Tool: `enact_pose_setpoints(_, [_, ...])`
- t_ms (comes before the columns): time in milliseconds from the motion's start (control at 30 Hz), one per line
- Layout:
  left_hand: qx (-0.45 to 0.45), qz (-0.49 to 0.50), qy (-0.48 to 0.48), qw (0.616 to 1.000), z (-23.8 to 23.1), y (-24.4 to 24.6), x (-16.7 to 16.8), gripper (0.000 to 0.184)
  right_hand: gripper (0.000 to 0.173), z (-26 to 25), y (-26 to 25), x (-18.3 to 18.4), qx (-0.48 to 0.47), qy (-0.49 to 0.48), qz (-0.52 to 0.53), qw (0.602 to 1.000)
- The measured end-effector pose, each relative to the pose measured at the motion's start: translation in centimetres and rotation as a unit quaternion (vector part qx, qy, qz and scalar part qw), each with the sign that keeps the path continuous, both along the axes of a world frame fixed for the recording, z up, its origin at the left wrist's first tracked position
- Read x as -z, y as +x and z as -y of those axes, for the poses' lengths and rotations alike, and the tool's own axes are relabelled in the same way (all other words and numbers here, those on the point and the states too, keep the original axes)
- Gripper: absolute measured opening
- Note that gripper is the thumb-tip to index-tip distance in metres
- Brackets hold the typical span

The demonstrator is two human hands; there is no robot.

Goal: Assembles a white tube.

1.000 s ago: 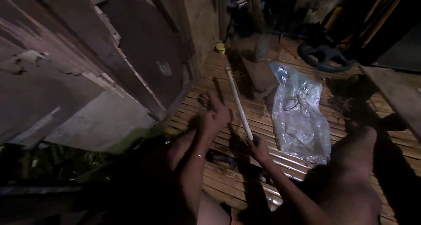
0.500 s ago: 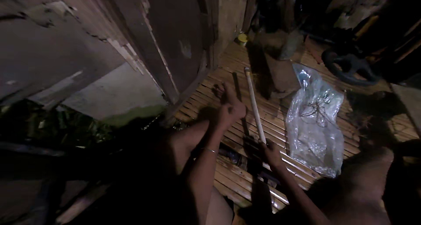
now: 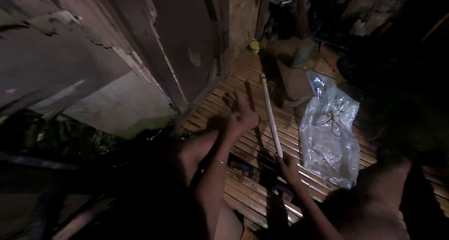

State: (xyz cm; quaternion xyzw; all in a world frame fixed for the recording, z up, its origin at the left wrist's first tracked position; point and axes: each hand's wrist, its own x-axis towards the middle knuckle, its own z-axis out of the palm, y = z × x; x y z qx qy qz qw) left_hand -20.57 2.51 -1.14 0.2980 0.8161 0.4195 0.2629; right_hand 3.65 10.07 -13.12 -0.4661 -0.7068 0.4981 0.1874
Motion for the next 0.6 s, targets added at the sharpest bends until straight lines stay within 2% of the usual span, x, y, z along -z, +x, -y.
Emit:
enact_pose_setpoints(67, [0.004,-0.031,-0.013,0.999,-0.1,-0.2,0.6,0.037,0.032,-0.5,-0.2,-0.4,-0.007,0.006,0.029,1.000])
enact_pose_setpoints(167, [0.000,-0.003,-0.010,1.000,0.0,-0.2,0.2,0.042,0.034,-1.3,-0.7,-0.6,-0.015,0.013,0.068,0.997])
enact_pose_setpoints(300, [0.013,-0.063,0.018,0.998,-1.0,-1.2,3.1,0.034,0.035,-1.8,-1.9,-0.9,-0.025,0.018,0.124,0.992])
enact_pose_setpoints(533, [0.011,-0.056,0.000,0.998,-0.6,-0.9,1.9,0.033,0.040,-2.9,-3.2,2.1,-0.053,0.047,0.141,0.987])
enact_pose_setpoints(600, [0.015,-0.058,0.000,0.998,-0.6,-1.0,1.8,0.033,0.038,-2.6,-3.5,1.6,-0.052,0.043,0.148,0.987])
